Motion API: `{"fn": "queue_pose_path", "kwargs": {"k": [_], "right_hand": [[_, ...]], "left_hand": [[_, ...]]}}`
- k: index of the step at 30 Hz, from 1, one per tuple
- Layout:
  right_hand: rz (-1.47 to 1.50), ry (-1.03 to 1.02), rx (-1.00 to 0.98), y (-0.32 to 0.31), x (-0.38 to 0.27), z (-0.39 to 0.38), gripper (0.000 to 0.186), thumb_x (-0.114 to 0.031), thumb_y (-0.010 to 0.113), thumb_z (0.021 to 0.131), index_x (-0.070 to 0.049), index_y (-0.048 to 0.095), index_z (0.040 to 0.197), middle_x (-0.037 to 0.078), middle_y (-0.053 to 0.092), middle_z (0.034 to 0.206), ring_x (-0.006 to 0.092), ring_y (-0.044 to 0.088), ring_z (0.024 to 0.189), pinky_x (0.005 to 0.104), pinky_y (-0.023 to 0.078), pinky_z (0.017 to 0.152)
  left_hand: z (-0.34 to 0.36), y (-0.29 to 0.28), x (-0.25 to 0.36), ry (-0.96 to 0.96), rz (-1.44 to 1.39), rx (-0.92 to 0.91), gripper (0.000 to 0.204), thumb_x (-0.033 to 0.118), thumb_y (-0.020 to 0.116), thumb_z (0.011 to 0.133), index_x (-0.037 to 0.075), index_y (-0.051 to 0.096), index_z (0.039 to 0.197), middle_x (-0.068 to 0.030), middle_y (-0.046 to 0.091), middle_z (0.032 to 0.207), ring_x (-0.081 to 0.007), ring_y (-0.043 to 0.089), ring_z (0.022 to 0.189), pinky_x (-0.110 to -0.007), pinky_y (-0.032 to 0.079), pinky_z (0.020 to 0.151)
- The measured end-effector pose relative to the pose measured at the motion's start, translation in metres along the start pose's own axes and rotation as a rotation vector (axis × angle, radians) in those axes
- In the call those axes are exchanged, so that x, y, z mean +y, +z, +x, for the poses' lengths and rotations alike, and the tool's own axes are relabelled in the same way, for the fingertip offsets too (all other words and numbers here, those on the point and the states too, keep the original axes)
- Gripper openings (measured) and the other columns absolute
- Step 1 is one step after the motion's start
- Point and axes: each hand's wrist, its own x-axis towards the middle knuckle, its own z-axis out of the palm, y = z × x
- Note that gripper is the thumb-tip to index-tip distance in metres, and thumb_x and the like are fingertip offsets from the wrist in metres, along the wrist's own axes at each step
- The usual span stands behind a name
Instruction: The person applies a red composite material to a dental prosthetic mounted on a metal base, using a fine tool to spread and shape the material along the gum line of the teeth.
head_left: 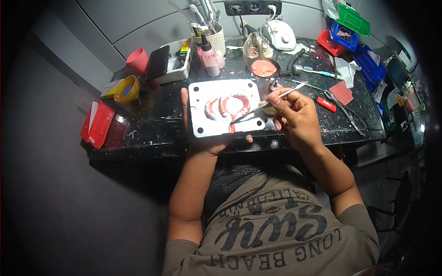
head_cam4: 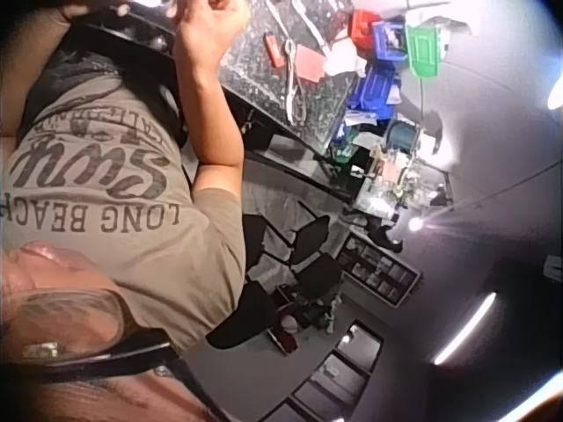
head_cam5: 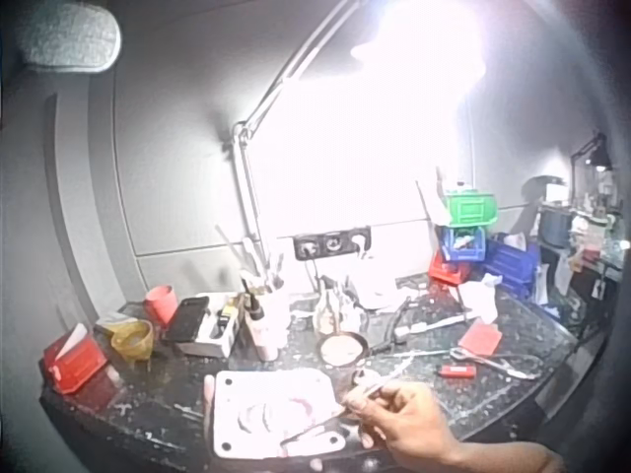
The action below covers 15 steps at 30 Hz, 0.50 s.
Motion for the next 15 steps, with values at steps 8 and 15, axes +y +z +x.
{"fn": "queue_pose_path", "kwargs": {"k": [8,15], "right_hand": [[-0.050,-0.125,0.036,-0.012,-0.014,0.001,0.019,-0.019,0.073,0.104,0.000,0.072,0.108,0.003,0.073,0.082,0.0057,0.056,0.053,0.0191,0.036,0.045],[-0.168,-0.281,0.258,-0.048,-0.017,0.019,0.019,-0.019,0.072,0.105,0.000,0.071,0.108,0.008,0.079,0.094,0.0054,0.057,0.056,0.0191,0.036,0.046]], "left_hand": [[0.001,-0.003,0.001,-0.040,-0.006,-0.003,0.114,0.087,0.046,0.092,0.002,0.027,0.165,-0.0374,0.034,0.162,-0.0683,0.043,0.137,-0.085,0.050,0.086],[0.004,-0.003,0.002,-0.046,0.008,0.017,0.126,0.092,0.052,0.085,0.000,0.023,0.166,-0.0431,0.029,0.162,-0.0733,0.036,0.139,-0.079,0.054,0.087]]}}
